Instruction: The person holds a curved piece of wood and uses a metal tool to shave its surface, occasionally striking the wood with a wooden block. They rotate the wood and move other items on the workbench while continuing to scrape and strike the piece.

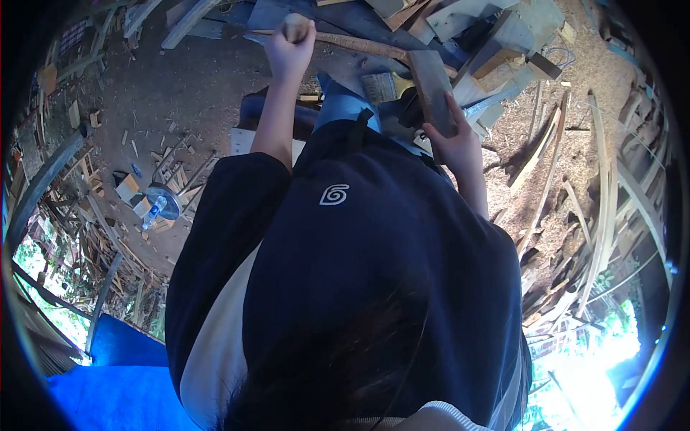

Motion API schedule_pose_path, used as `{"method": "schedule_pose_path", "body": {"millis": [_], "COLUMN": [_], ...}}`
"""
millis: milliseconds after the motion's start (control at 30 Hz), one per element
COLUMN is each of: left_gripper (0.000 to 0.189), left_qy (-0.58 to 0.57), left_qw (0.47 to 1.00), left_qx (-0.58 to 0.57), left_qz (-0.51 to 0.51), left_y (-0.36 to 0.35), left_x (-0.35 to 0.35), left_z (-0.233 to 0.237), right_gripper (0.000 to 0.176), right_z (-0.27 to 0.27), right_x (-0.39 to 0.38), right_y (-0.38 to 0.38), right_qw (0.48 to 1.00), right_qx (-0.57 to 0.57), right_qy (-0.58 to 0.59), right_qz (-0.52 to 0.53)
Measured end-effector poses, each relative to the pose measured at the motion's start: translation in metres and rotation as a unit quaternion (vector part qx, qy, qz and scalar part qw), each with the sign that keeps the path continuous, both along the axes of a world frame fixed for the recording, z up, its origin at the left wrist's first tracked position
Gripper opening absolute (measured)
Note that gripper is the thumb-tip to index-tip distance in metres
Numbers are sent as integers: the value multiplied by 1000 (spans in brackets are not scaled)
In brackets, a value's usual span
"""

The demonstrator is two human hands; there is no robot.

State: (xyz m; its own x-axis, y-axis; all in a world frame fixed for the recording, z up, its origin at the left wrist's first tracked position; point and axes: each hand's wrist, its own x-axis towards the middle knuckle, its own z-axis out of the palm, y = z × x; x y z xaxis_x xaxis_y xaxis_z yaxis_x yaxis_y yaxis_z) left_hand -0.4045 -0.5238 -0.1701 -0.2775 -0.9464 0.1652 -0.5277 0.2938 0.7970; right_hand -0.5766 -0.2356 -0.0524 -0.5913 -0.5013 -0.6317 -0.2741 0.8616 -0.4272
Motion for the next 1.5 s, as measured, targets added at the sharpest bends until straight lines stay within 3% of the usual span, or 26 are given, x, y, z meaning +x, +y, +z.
{"method": "schedule_pose_path", "body": {"millis": [67, 133, 200, 267, 367, 700, 767, 800, 967, 1200, 1267, 1367, 1433, 1500], "left_gripper": [22, 20, 18, 14, 16, 15, 38, 38, 31, 32, 32, 33, 26, 22], "left_qy": [58, 352, 399, 518, 551, 490, 474, 473, 279, 340, 232, 219, 236, 252], "left_qw": [997, 915, 896, 838, 818, 861, 879, 879, 960, 939, 964, 965, 967, 965], "left_qx": [42, 194, 188, 163, 155, 134, 54, 56, 2, 32, -55, -116, -59, -2], "left_qz": [20, 33, 48, 55, 65, 36, -2, -3, -22, -47, -117, -88, -80, -70], "left_y": [-2, 3, 6, 3, 0, -9, -8, -7, 3, 15, 12, 18, 18, 23], "left_x": [4, 0, -9, -13, -21, -40, -45, -47, -48, -49, -39, -47, -33, -34], "left_z": [-4, 29, 44, 43, 40, 16, 18, 19, 23, 13, 5, 14, -20, -13], "right_gripper": [84, 83, 84, 85, 85, 85, 85, 86, 86, 86, 85, 87, 86, 85], "right_z": [1, 1, -6, -12, -17, -21, -21, -20, -20, -15, -14, -15, -16, -13], "right_x": [-1, -2, -4, -3, -3, -11, -10, -9, -5, -1, 1, 3, 6, 8], "right_y": [-10, -18, -22, -24, -23, -28, -28, -29, -27, -28, -26, -27, -24, -23], "right_qw": [1000, 996, 994, 991, 992, 995, 995, 995, 995, 995, 995, 994, 998, 999], "right_qx": [0, 37, 60, 82, 71, 66, 66, 71, 66, 72, 75, 87, 45, 6], "right_qy": [5, 4, 4, 2, 21, 1, -4, -6, -6, -3, 7, -6, 3, -2], "right_qz": [22, 80, 95, 110, 98, 77, 72, 71, 69, 67, 66, 64, 48, 33]}}
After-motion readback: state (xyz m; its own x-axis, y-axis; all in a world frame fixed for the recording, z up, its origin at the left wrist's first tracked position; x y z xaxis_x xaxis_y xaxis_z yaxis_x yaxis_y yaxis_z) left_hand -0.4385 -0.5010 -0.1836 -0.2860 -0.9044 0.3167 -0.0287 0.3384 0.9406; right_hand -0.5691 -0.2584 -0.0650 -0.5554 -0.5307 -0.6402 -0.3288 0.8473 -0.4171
